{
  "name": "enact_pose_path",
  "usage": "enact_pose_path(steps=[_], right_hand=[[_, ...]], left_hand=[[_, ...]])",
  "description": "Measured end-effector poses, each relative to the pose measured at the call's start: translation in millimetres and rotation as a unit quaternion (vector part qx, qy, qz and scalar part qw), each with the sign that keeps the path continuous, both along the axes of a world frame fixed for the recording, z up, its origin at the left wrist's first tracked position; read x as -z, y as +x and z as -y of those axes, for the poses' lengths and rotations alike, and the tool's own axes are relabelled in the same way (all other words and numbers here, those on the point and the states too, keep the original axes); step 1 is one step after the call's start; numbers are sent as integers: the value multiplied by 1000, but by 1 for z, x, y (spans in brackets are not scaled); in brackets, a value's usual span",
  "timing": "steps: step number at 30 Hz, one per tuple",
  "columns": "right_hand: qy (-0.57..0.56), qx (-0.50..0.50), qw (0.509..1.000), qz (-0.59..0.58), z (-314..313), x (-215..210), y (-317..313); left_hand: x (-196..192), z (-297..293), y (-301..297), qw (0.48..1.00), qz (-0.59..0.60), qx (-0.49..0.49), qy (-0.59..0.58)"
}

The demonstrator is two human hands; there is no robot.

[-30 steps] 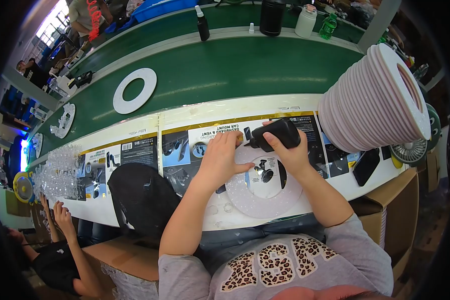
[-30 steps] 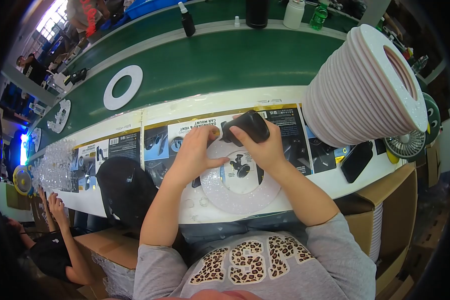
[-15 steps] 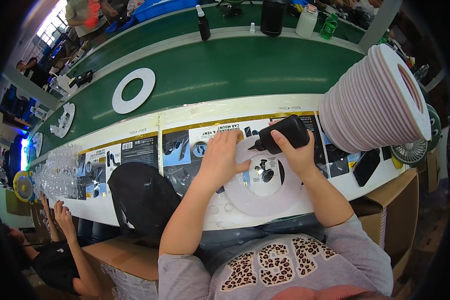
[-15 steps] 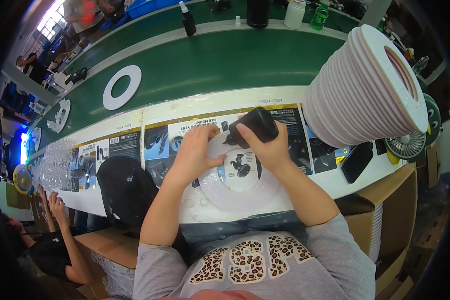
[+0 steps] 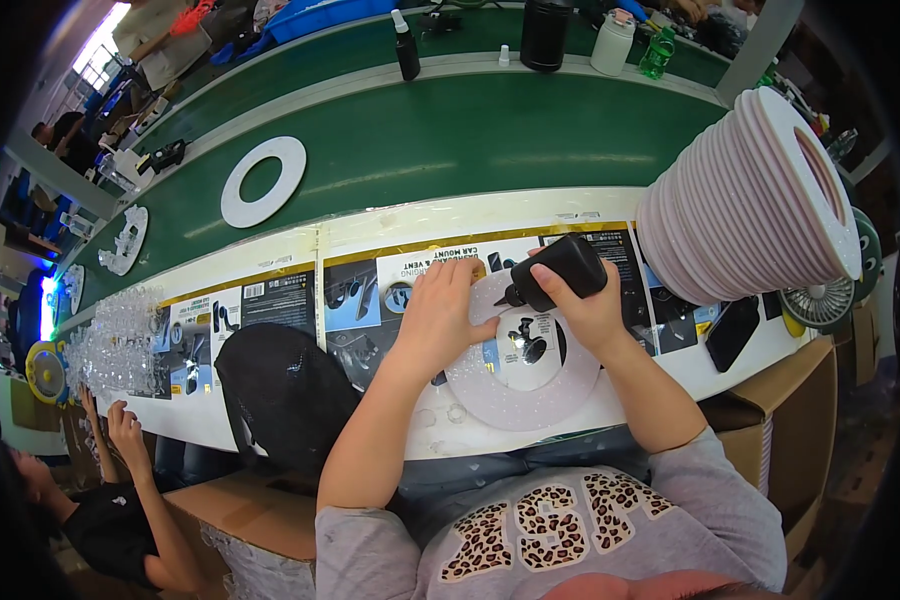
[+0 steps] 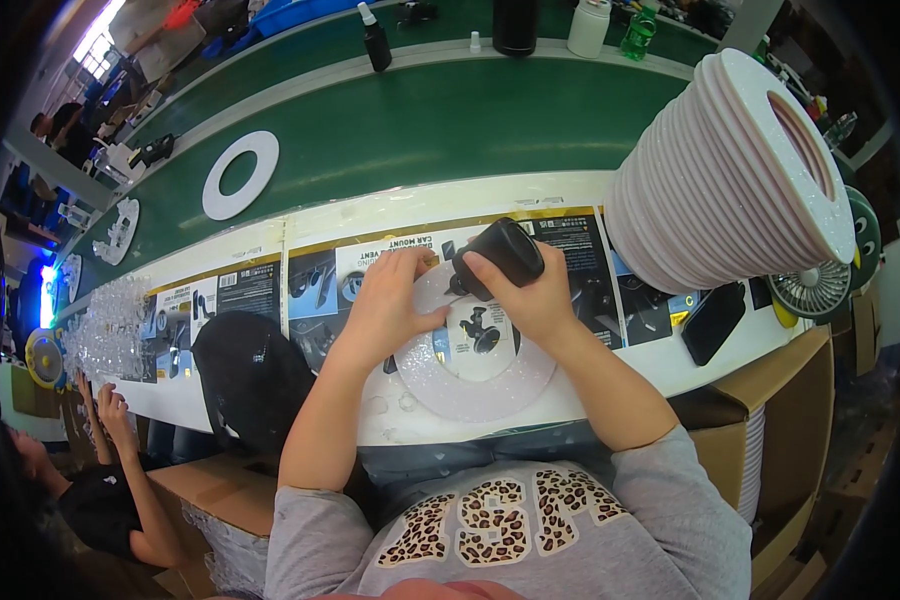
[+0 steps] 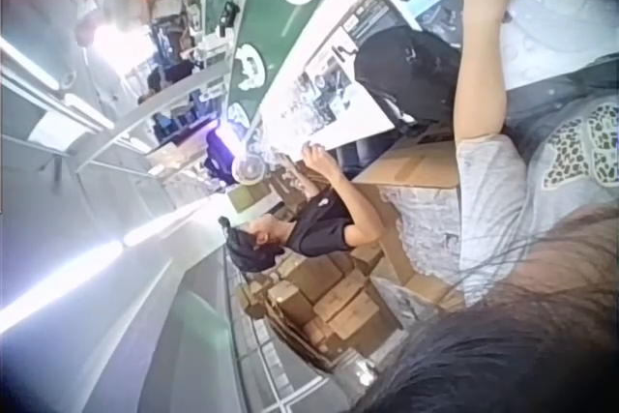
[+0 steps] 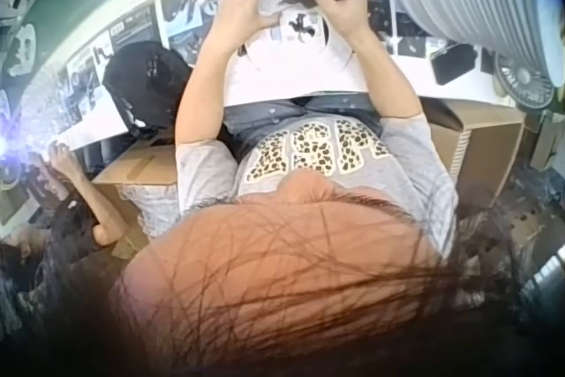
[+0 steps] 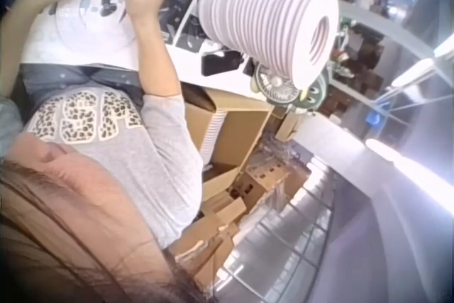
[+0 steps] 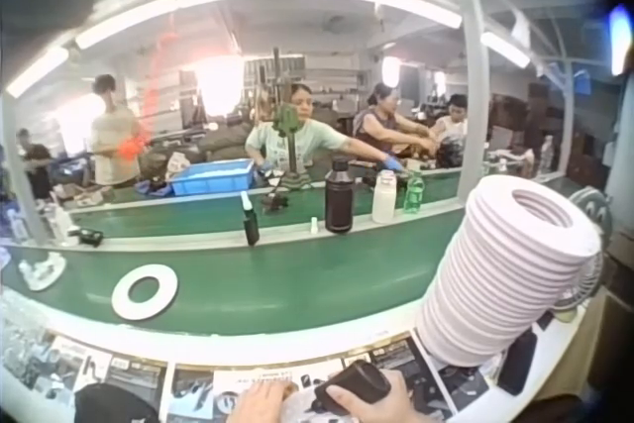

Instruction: Applying glue to a circular plastic base and attaching a flexible component.

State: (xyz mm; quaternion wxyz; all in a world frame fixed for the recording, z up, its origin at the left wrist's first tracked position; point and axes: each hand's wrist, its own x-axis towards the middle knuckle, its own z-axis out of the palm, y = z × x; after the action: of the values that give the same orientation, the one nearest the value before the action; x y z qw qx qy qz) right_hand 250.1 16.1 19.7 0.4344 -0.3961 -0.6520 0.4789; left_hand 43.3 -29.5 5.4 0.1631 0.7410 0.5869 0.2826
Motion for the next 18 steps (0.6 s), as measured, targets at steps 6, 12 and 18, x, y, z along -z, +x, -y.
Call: enact_pose_path(steps=[6, 12, 18], right_hand=[[-1, 1, 1000, 6, 0, 1, 1], [1, 3, 1000, 18, -2, 3, 1], [-3, 6, 1000, 18, -3, 4, 2]], left_hand=[[0, 0, 0, 1000, 0, -1, 1], [0, -1, 0, 1000, 1, -1, -2], [-1, 0, 0, 1000, 3, -2, -4]])
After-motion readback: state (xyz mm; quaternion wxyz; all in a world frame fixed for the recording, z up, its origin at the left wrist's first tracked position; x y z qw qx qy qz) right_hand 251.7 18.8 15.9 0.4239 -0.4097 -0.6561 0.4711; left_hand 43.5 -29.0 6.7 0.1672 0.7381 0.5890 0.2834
